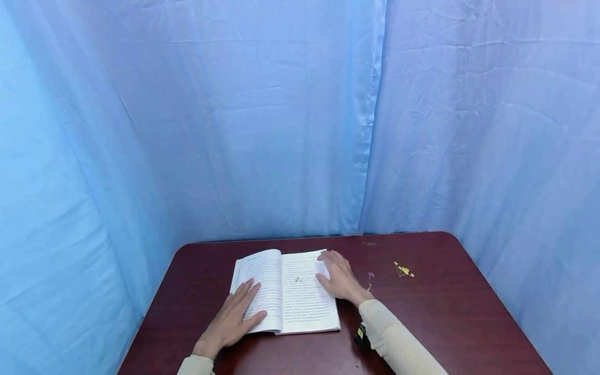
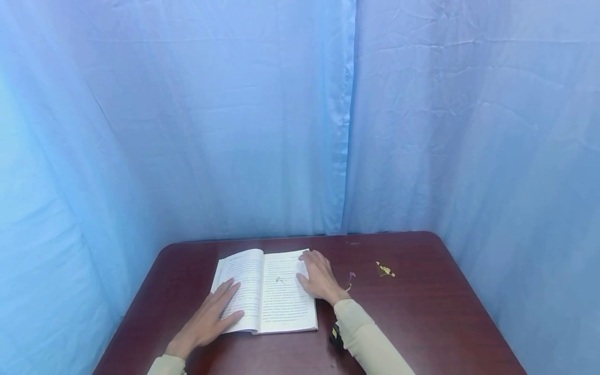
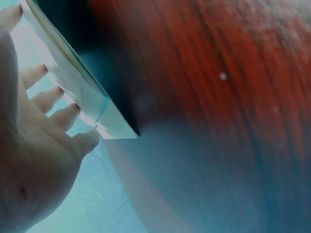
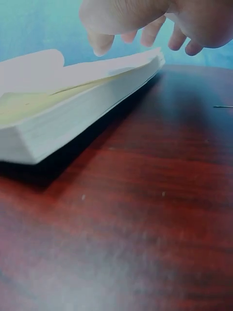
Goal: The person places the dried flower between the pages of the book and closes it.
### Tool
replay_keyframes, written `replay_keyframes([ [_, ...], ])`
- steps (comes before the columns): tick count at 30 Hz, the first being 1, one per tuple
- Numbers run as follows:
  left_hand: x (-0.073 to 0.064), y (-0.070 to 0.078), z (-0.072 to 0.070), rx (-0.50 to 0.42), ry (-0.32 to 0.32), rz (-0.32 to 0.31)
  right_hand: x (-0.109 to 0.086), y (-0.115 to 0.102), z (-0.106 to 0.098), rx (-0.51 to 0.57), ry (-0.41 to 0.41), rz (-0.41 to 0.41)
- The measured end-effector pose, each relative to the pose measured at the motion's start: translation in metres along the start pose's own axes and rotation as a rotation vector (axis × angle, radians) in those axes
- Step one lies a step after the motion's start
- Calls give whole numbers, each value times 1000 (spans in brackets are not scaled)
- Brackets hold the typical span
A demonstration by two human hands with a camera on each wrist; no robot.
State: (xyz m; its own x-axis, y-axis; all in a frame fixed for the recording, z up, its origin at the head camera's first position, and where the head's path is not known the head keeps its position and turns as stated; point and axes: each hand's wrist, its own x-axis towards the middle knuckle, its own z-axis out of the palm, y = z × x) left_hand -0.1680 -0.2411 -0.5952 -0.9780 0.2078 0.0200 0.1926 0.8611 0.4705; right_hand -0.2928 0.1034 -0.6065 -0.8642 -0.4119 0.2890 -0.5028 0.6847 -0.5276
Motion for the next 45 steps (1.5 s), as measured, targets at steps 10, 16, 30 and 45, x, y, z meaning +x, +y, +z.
replay_keyframes([
  [10, 0, -2, 0, 0, -1, 1, 12, 8, -3, -22, -64, 75],
  [16, 0, -1, 0, -5, -3, -5, 15, 11, -6, -12, -96, 117],
  [30, -1, 1, -1, -17, -5, -11, 22, 15, -10, -8, -158, 159],
  [45, 0, 1, -1, -17, -20, -13, 27, 26, -9, -62, -176, 162],
])
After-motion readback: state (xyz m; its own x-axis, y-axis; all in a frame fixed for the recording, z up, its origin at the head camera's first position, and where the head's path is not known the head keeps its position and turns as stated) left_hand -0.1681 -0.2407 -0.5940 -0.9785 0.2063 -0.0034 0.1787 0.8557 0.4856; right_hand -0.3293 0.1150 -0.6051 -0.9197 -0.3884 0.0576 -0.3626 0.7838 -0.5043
